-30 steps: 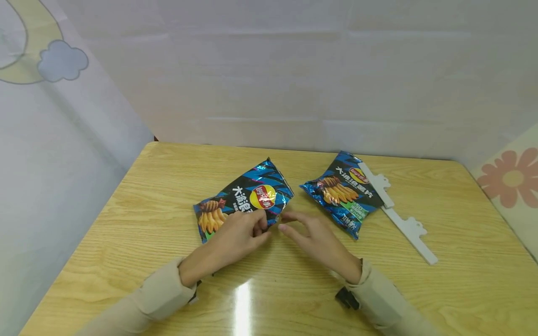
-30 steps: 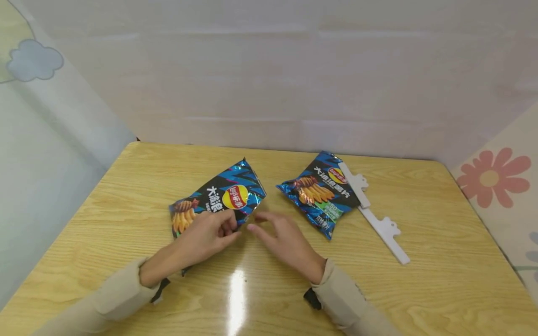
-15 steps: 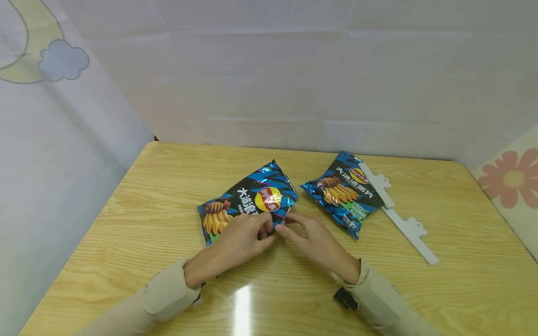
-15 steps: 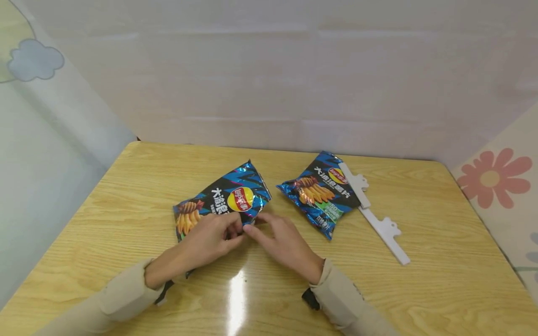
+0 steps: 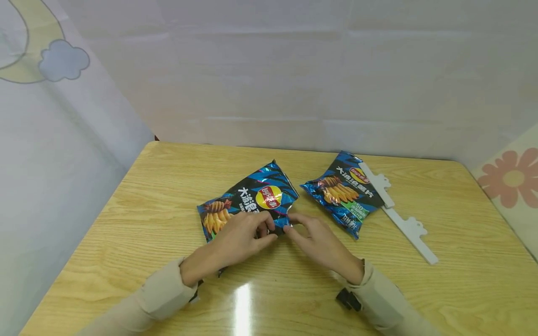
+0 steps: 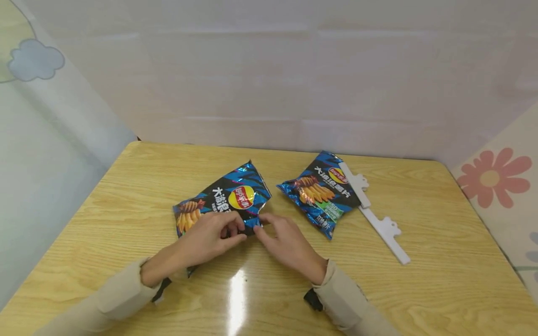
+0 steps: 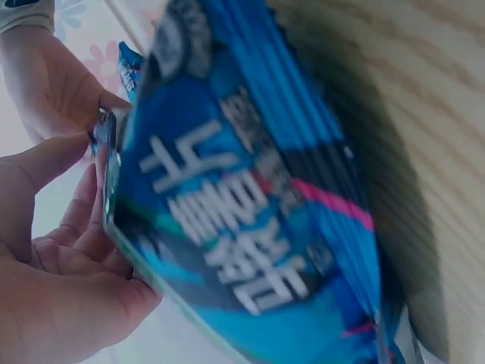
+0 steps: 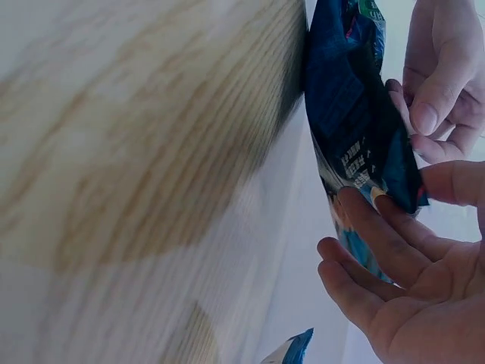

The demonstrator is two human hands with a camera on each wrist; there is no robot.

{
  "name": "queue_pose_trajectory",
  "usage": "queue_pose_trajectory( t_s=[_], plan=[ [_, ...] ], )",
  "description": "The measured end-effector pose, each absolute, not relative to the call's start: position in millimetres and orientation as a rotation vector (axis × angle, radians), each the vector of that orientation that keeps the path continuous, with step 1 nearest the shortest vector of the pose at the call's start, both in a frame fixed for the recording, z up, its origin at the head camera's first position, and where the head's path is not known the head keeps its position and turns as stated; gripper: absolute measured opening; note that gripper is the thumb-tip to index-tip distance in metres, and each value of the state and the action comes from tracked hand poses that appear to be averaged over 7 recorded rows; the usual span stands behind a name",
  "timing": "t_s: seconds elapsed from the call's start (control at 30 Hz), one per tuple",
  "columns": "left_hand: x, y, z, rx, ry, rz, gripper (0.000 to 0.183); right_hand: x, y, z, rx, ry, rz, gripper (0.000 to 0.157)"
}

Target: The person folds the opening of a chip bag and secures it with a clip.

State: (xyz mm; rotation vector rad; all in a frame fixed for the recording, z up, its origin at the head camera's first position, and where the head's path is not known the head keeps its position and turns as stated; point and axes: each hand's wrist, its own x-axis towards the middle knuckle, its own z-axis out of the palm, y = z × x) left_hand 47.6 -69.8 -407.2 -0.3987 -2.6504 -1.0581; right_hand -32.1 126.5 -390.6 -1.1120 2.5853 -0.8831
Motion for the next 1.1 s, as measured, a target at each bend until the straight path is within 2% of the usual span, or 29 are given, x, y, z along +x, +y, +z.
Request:
queue_pose_trajectory(
  t_s=[0.4, 1.1],
  plan=[
    [49, -95, -402, -0.282, -2.618, -0.957, 0.016, -32, 129, -390, -1.130, 2.607, -0.861, 0.036],
    [42, -137, -407, -0.063, -2.651, -1.104, 0.049, -33, 141, -384, -1.187, 2.633, -0.892, 0.035]
  ],
)
